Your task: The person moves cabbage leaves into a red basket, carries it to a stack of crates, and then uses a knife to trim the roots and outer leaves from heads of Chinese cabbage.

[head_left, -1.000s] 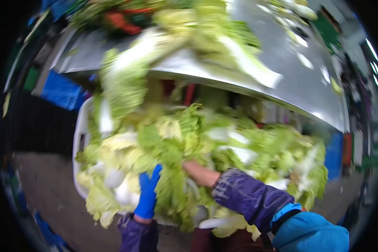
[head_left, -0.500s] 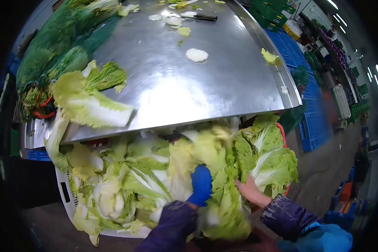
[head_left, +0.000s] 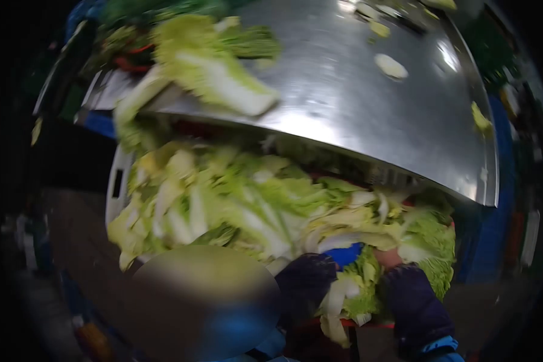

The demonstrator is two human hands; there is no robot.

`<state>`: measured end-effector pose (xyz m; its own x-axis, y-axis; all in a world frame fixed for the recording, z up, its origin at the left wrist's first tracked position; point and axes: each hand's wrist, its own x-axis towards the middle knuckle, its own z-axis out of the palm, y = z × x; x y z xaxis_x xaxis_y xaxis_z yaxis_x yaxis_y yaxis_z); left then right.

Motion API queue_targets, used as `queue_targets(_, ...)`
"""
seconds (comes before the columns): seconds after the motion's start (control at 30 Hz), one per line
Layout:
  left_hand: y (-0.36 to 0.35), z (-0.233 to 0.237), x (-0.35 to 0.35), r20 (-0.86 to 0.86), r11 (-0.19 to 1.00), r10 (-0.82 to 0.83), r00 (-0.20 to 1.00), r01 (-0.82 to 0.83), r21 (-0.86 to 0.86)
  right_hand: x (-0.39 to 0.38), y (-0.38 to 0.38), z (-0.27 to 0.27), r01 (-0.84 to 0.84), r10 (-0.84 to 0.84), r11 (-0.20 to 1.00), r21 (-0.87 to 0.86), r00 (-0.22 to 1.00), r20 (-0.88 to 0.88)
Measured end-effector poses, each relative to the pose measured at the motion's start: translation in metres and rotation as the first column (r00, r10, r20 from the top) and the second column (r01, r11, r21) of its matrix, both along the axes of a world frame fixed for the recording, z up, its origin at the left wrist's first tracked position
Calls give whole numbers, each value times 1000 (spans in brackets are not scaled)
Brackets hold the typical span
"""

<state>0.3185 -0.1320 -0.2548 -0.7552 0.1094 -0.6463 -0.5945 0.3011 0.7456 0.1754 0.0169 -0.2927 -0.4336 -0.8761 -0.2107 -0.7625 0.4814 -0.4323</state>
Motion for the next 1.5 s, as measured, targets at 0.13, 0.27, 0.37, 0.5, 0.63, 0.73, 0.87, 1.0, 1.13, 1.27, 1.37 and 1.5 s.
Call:
queue_targets(0.13,-29,105,51,-146,1000,-11,989,12,7,-6,-26,115,23,-281,677,736,932,230)
queue_targets(0.27,-120,84,192,-28,366,892,451,-684,632,49,-113,232,-301,92,626,720,945,315)
queue_targets(0.37,-233,79,315,-824,-40,448,346,-913,-405,103,-189,228,-244,206,964,104,936,285)
queue_targets(0.5,-231,19,415,135,-172,980,-149,-968,181,144,-303,122,-76,68,997,28,973,222)
queue_targets(0.63,-182,-8,379,-51,188,982,183,-972,141,231,-311,98,-155,176,950,271,983,-56)
queue_targets(0.73,-187,9,355,420,-232,908,-7,-842,487,241,-328,102,-269,270,890,369,962,50)
queue_targets(0.87,-160,-23,334,564,-491,816,-126,-667,561,236,-344,61,-317,227,867,384,938,262)
queue_targets(1.0,-130,-28,356,543,-327,839,36,-764,556,259,-307,62,-434,309,893,122,786,535)
queue_targets(1.13,-100,-7,363,488,-168,863,132,-835,523,257,-268,111,-308,285,948,-81,704,651)
queue_targets(1.27,-68,18,319,429,-17,866,257,-843,538,210,-209,170,-106,176,984,-143,688,704)
queue_targets(1.37,-34,28,254,349,113,856,381,-798,592,162,-147,203,29,95,984,-173,741,664)
queue_targets(1.5,43,17,130,-85,485,837,541,-660,573,78,-24,200,271,-104,926,-264,853,512)
